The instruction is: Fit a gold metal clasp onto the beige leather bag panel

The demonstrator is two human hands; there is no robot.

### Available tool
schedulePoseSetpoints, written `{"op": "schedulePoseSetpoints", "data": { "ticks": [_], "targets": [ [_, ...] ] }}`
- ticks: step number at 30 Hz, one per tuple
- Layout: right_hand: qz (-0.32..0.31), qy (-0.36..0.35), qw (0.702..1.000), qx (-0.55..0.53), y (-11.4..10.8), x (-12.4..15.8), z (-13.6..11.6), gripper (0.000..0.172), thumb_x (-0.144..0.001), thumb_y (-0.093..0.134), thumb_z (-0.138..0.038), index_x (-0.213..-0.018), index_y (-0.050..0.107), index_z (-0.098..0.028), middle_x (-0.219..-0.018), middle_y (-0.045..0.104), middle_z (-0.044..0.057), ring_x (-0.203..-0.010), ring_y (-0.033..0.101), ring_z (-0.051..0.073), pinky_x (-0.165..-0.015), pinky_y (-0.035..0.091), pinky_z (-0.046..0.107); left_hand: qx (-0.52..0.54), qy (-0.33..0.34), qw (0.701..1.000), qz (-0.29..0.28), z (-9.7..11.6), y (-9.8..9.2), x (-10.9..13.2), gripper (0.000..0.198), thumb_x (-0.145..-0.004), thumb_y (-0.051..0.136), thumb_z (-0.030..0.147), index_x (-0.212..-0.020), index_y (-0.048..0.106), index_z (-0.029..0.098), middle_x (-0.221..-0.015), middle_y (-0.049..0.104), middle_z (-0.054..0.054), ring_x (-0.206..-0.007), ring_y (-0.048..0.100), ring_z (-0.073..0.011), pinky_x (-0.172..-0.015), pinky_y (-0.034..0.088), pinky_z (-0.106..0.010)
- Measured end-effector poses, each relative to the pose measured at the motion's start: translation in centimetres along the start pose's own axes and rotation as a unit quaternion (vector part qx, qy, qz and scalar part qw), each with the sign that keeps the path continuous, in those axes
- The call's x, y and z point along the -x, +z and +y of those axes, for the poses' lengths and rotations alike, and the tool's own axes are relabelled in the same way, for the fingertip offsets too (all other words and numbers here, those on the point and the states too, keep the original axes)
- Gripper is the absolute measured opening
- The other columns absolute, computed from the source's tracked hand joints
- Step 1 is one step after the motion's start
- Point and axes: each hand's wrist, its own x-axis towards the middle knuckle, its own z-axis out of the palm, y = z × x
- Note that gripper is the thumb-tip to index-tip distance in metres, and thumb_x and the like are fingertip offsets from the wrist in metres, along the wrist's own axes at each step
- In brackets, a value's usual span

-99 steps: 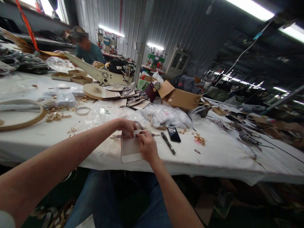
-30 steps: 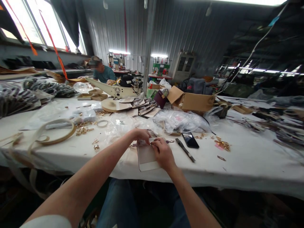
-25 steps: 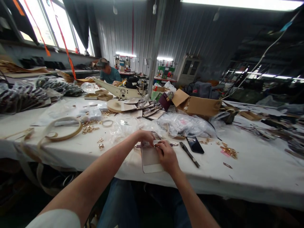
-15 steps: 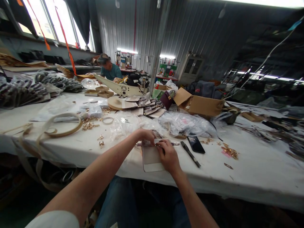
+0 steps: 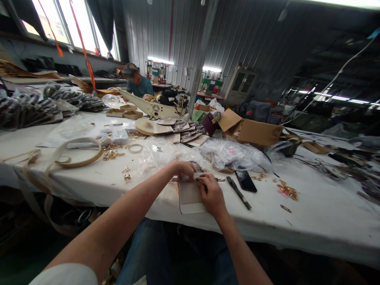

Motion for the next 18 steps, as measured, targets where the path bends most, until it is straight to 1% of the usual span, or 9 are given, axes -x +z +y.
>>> {"op": "schedulePoseSetpoints", "data": {
  "ticks": [7, 13, 18],
  "targets": [
    [0.000, 0.001, 1.000, -0.004, 0.0, 0.0, 0.0, 0.023, -0.115, 0.056, -0.028, -0.121, 0.078, -0.026, -0.128, 0.071, 0.014, -0.121, 0.069, 0.033, -0.105, 0.059, 0.052, -0.013, -0.020, 1.000, 0.016, 1.1, 0.1, 0.9, 0.045, -0.065, 0.080, 0.029, -0.110, 0.084, 0.022, -0.093, 0.074, -0.005, -0.095, 0.068, -0.0291, -0.080, 0.057, -0.034],
    [0.000, 0.006, 1.000, -0.002, 0.0, 0.1, 0.0, 0.022, -0.115, 0.057, -0.027, -0.122, 0.078, -0.025, -0.130, 0.070, 0.013, -0.122, 0.069, 0.033, -0.105, 0.059, 0.052, -0.023, -0.008, 1.000, 0.012, 2.1, -0.2, 1.8, 0.043, -0.066, 0.082, 0.030, -0.108, 0.087, 0.022, -0.091, 0.075, -0.007, -0.095, 0.069, -0.0311, -0.080, 0.059, -0.036],
    [0.001, 0.007, 1.000, -0.002, -0.1, 0.0, -0.2, 0.023, -0.115, 0.057, -0.028, -0.122, 0.078, -0.025, -0.130, 0.071, 0.014, -0.122, 0.070, 0.033, -0.105, 0.059, 0.051, -0.023, -0.002, 1.000, 0.011, 2.2, -0.2, 2.0, 0.044, -0.065, 0.084, 0.031, -0.109, 0.086, 0.022, -0.092, 0.075, -0.007, -0.095, 0.069, -0.0311, -0.081, 0.060, -0.037]
  ]
}}
